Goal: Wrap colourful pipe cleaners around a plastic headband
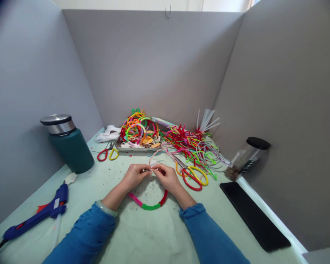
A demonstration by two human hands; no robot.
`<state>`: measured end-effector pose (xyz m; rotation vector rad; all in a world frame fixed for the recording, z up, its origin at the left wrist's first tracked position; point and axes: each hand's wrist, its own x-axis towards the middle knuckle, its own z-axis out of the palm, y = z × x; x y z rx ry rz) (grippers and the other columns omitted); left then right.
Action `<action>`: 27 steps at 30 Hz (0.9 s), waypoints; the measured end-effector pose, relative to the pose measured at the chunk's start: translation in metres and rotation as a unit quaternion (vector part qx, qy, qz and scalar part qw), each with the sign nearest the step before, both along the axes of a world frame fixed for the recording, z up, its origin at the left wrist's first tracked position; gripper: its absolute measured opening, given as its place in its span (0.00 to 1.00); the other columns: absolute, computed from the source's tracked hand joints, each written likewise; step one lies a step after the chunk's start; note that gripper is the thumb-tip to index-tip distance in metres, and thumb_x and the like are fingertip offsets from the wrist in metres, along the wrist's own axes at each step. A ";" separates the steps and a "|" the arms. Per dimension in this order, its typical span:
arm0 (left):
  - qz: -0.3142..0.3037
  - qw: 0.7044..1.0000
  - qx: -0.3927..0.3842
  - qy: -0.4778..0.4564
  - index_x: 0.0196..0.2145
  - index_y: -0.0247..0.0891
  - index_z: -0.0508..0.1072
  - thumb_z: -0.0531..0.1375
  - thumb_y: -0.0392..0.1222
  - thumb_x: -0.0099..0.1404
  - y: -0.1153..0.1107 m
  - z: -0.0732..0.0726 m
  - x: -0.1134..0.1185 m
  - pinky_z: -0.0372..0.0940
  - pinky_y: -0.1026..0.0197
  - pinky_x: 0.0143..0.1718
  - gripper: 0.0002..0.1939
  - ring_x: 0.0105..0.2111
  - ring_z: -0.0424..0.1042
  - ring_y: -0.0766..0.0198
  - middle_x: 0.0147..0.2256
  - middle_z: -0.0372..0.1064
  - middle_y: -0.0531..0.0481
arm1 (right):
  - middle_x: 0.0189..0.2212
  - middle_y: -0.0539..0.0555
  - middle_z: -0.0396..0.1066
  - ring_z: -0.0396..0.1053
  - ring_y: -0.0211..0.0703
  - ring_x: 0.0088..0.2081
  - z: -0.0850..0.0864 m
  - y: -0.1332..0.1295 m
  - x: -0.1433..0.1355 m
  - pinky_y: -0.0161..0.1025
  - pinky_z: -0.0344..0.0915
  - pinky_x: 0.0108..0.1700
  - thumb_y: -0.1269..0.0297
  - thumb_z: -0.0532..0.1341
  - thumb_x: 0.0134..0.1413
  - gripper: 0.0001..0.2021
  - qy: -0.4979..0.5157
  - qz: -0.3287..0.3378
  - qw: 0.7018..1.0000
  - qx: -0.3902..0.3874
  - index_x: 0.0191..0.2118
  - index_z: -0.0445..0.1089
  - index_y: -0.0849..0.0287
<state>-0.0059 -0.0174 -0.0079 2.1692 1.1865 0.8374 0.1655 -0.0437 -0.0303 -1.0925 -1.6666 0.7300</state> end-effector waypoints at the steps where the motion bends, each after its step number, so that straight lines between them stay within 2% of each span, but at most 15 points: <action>1: 0.002 1.000 0.008 0.006 0.35 0.40 0.78 0.57 0.39 0.57 -0.001 0.001 0.000 0.57 0.67 0.31 0.11 0.29 0.69 0.65 0.30 0.75 0.50 | 0.32 0.53 0.73 0.68 0.41 0.32 0.000 0.000 0.000 0.36 0.63 0.34 0.59 0.57 0.54 0.11 0.001 0.002 1.000 -0.001 0.38 0.72 0.58; 7: 0.000 0.999 0.037 0.035 0.29 0.41 0.78 0.58 0.41 0.57 -0.005 0.006 0.000 0.57 0.68 0.33 0.08 0.30 0.70 0.65 0.29 0.75 0.51 | 0.30 0.52 0.72 0.66 0.39 0.29 0.000 -0.001 0.000 0.34 0.62 0.31 0.58 0.56 0.55 0.12 -0.006 -0.002 1.000 -0.010 0.38 0.72 0.59; 12: -0.009 0.997 0.068 0.031 0.34 0.41 0.78 0.58 0.42 0.59 -0.004 0.004 0.000 0.58 0.67 0.34 0.09 0.32 0.70 0.65 0.33 0.75 0.51 | 0.28 0.51 0.70 0.64 0.37 0.28 0.002 -0.001 0.000 0.33 0.60 0.29 0.58 0.57 0.55 0.11 -0.006 -0.006 1.000 -0.005 0.37 0.71 0.60; 17: -0.018 0.997 0.069 0.018 0.35 0.41 0.78 0.56 0.40 0.60 -0.001 0.001 -0.001 0.58 0.68 0.32 0.10 0.31 0.70 0.65 0.32 0.75 0.50 | 0.27 0.50 0.70 0.63 0.37 0.26 0.002 -0.001 0.000 0.32 0.58 0.28 0.59 0.56 0.55 0.11 -0.009 -0.007 1.000 -0.006 0.37 0.71 0.59; 22: -0.024 0.999 0.031 -0.016 0.31 0.37 0.78 0.55 0.41 0.60 0.001 -0.001 -0.001 0.55 0.69 0.27 0.12 0.27 0.67 0.67 0.26 0.74 0.51 | 0.27 0.51 0.70 0.64 0.37 0.27 0.004 -0.003 0.000 0.33 0.59 0.30 0.59 0.56 0.55 0.11 -0.010 -0.005 1.000 -0.011 0.37 0.71 0.59; 27: -0.019 0.996 -0.062 -0.060 0.24 0.32 0.75 0.55 0.50 0.59 0.005 -0.005 -0.001 0.51 0.69 0.22 0.18 0.21 0.61 0.70 0.18 0.66 0.53 | 0.29 0.52 0.71 0.65 0.38 0.29 0.003 -0.002 -0.001 0.33 0.60 0.31 0.62 0.57 0.54 0.09 0.006 0.012 1.000 -0.008 0.36 0.72 0.60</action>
